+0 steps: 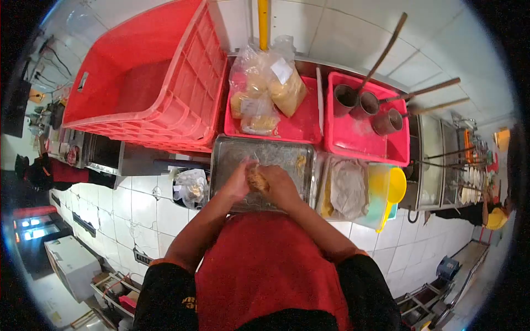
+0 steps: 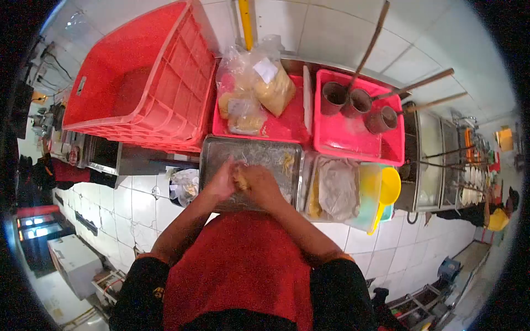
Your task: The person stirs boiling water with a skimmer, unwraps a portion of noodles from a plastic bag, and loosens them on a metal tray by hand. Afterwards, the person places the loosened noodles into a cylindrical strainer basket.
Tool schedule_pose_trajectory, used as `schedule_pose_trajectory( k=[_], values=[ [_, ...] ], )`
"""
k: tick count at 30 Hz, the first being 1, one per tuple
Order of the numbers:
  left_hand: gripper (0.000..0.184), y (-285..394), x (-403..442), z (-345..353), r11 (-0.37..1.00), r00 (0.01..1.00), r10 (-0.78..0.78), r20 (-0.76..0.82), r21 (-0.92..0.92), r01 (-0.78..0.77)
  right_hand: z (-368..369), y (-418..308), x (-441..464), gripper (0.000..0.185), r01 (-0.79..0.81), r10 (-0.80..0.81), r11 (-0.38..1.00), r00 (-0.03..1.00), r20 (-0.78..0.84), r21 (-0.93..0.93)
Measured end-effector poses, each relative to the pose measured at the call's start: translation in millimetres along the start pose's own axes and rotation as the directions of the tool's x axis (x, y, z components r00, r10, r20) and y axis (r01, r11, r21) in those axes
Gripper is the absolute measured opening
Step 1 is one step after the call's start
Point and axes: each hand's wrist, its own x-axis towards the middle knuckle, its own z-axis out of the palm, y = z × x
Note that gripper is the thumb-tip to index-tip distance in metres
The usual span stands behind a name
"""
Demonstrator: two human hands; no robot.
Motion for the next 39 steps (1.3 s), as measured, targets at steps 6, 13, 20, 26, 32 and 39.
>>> schedule_pose_trajectory(
  k=[6, 13, 20, 26, 32, 39],
  values=[
    [0.053, 16, -4, -4, 0.984, 0.995, 0.041, 0.088, -0.176, -0.025, 4, -16, -10, 0.059, 0.155, -0.162, 0.985, 0.981, -0.105, -0.074],
    [0.055, 7, -20, -2, 0.997, 0.997, 0.074, -0.013, 0.011, -0.074, -5, -33, -12, 0.058, 0.126, -0.126, 0.992, 0.99, -0.059, -0.004],
    [0.05, 14, -25, -5, 0.991, 0.986, 0.11, -0.125, 0.085, -0.1, 8, -39, -5, 0.058, 0.1, -0.102, 0.988, 0.995, 0.014, 0.114],
    [0.046, 7, -39, -23, 0.965, 0.988, 0.156, 0.014, 0.212, -0.156, -2, -40, -4, 0.059, 0.171, -0.179, 0.978, 0.982, -0.059, -0.117],
    [0.081, 15, -61, -4, 0.226, 0.796, 0.472, 0.378, 0.821, -0.524, -7, -31, -8, 0.061, 0.185, -0.229, 0.946, 0.962, -0.147, -0.268],
    [0.069, -4, -66, 25, 0.46, 0.837, 0.428, 0.34, 0.715, -0.526, -16, -27, -20, 0.067, 0.017, -0.054, 0.945, 0.993, -0.104, -0.327]
  ],
)
